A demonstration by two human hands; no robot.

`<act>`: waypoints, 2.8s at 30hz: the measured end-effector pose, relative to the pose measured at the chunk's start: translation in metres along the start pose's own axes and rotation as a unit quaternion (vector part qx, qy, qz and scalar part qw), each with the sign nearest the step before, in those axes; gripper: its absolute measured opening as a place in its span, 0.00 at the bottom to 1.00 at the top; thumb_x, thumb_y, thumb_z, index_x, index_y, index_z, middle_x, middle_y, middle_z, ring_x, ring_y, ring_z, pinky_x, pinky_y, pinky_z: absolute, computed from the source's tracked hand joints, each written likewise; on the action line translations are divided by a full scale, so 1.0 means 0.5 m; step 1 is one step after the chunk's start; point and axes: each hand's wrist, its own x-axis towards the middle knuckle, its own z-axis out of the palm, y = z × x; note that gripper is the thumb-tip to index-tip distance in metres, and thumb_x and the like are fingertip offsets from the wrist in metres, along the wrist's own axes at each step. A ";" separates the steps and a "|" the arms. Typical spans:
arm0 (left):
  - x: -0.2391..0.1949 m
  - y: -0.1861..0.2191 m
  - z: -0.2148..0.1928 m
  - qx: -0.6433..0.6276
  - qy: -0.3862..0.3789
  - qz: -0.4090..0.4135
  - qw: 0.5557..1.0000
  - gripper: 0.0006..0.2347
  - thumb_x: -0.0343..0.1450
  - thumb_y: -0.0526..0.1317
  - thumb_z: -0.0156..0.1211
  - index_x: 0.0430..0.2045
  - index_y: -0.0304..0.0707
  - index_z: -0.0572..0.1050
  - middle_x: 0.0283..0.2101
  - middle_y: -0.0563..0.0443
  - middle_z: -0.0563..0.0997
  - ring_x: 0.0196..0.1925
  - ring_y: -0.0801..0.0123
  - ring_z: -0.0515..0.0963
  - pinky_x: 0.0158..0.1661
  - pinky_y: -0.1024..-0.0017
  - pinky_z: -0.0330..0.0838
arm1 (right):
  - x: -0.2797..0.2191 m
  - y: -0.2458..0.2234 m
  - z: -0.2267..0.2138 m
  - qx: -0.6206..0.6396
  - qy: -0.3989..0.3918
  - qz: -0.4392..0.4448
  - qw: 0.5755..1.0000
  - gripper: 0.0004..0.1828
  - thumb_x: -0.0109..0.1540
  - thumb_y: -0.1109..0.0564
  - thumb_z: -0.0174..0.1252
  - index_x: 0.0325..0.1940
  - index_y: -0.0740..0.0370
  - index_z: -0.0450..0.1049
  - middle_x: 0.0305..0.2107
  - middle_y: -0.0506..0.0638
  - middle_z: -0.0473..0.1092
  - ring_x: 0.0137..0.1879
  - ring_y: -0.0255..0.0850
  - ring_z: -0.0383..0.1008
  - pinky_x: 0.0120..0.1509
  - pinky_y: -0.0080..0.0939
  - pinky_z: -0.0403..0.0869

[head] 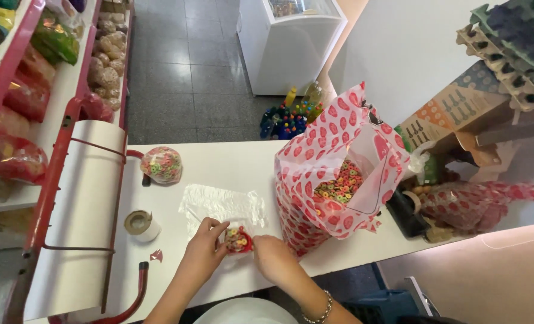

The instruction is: The person scoops cereal from a large bag into small plastic containers using a red measuring scoop, then seals each container.

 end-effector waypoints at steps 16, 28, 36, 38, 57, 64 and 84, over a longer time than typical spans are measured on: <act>-0.012 0.073 -0.013 0.031 0.137 0.051 0.989 0.09 0.69 0.43 0.61 0.40 0.51 0.83 0.61 0.58 0.74 0.63 0.64 0.73 0.50 0.61 0.75 | -0.380 0.066 -0.270 -0.198 0.412 0.109 0.883 0.38 0.61 0.60 0.52 0.74 0.31 0.63 0.35 0.38 0.69 0.28 0.43 0.71 0.32 0.48 0.73; 0.197 0.341 0.020 -0.342 -0.054 -0.011 0.938 0.43 0.62 0.28 0.53 0.76 0.42 0.43 0.78 0.30 0.44 0.80 0.42 0.41 0.75 0.53 0.49 | 0.139 0.274 -0.173 -0.284 0.502 0.093 0.812 0.07 0.58 0.62 0.50 0.28 0.60 0.74 0.20 0.47 0.69 0.24 0.49 0.80 0.27 0.46 0.76; 0.204 0.343 0.056 -0.421 -0.088 0.029 0.902 0.49 0.53 0.25 0.44 0.77 0.44 0.41 0.80 0.37 0.45 0.81 0.47 0.42 0.74 0.54 0.43 | 0.118 0.205 -0.195 0.382 0.279 0.103 0.875 0.12 0.66 0.62 0.45 0.44 0.65 0.75 0.25 0.52 0.68 0.26 0.47 0.68 0.24 0.42 0.67; 0.211 0.334 0.057 -0.420 -0.093 0.025 0.903 0.49 0.53 0.25 0.45 0.78 0.47 0.42 0.80 0.39 0.46 0.81 0.49 0.43 0.74 0.55 0.44 | 0.123 0.211 -0.187 0.504 0.259 0.103 0.817 0.13 0.67 0.60 0.45 0.46 0.63 0.76 0.23 0.48 0.66 0.22 0.40 0.64 0.20 0.35 0.64; 0.088 0.175 -0.004 -0.332 -0.045 -0.035 0.941 0.36 0.63 0.27 0.49 0.71 0.53 0.60 0.77 0.56 0.61 0.79 0.73 0.59 0.74 0.64 0.53 | -0.190 0.170 -0.287 0.663 0.213 0.152 0.701 0.31 0.70 0.57 0.47 0.78 0.65 0.57 0.27 0.53 0.64 0.21 0.35 0.54 0.20 0.35 0.51; 0.053 0.083 -0.027 -0.216 -0.001 0.005 0.976 0.23 0.65 0.34 0.54 0.56 0.52 0.79 0.74 0.57 0.68 0.76 0.73 0.65 0.70 0.66 0.58 | -0.286 0.155 -0.311 0.655 0.210 0.180 0.703 0.27 0.69 0.58 0.48 0.73 0.68 0.65 0.27 0.55 0.61 0.20 0.36 0.51 0.18 0.35 0.50; 0.023 -0.039 0.039 -0.016 0.076 0.004 0.997 0.12 0.69 0.42 0.58 0.43 0.58 0.86 0.74 0.58 0.65 0.73 0.62 0.65 0.64 0.61 0.65 | -0.399 0.131 -0.272 0.645 0.114 0.229 0.721 0.25 0.68 0.60 0.52 0.68 0.70 0.77 0.28 0.63 0.65 0.16 0.38 0.54 0.22 0.35 0.53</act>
